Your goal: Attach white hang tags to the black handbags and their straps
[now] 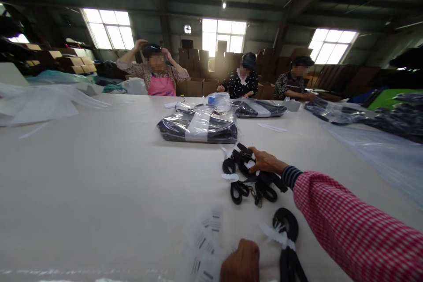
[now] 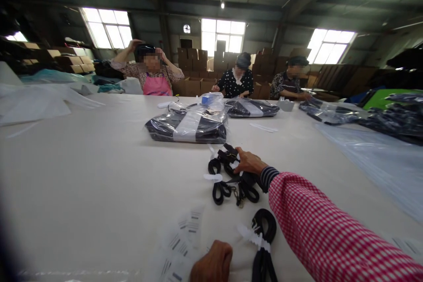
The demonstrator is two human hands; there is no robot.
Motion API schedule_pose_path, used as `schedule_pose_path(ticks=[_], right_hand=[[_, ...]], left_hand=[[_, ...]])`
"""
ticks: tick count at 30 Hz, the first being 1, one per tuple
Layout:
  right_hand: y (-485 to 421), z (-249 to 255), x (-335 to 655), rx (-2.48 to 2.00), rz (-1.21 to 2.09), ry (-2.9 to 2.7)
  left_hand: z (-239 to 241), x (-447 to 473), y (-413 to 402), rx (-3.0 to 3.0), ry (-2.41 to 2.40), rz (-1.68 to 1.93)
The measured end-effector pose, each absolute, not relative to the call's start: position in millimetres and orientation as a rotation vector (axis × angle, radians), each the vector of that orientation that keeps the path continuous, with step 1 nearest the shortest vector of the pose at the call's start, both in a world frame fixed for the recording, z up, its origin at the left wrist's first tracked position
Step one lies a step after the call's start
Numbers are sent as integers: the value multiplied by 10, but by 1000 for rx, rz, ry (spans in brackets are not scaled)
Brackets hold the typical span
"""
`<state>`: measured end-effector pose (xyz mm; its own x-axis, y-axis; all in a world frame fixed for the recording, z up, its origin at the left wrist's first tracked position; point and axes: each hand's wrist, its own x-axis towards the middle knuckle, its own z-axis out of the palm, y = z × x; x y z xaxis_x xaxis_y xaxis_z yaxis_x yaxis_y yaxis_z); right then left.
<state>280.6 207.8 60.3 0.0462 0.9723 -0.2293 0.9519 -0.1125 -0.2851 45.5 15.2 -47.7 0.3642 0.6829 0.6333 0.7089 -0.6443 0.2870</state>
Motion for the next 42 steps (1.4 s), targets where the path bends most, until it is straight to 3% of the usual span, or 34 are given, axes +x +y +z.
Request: schedule_pose_path(ticks=[11,21,27,31,37,42], right_hand=[[1947,593,2546,-2301,360,-1967],[2032,1259,2525,-2264,327,-1931],[1867,929,1765,-2242,405,-2094],[1719,705,1457,-2282,171,-2137],[1819,633,1170,-2407,-4,-1951],[1880,688,1327,-2296,94,-2191]], left_hand=[[-325,391,125,-2610,-1455,-1207],[-205,358,74,-2751,-1428,-1188],[-208,377,55,-2764,-1516,-1159],[-260,404,39,-2804,-1573,-1086],[-378,451,94,-2927,-1687,-929],[-341,418,88,-2825,-1709,-1009]])
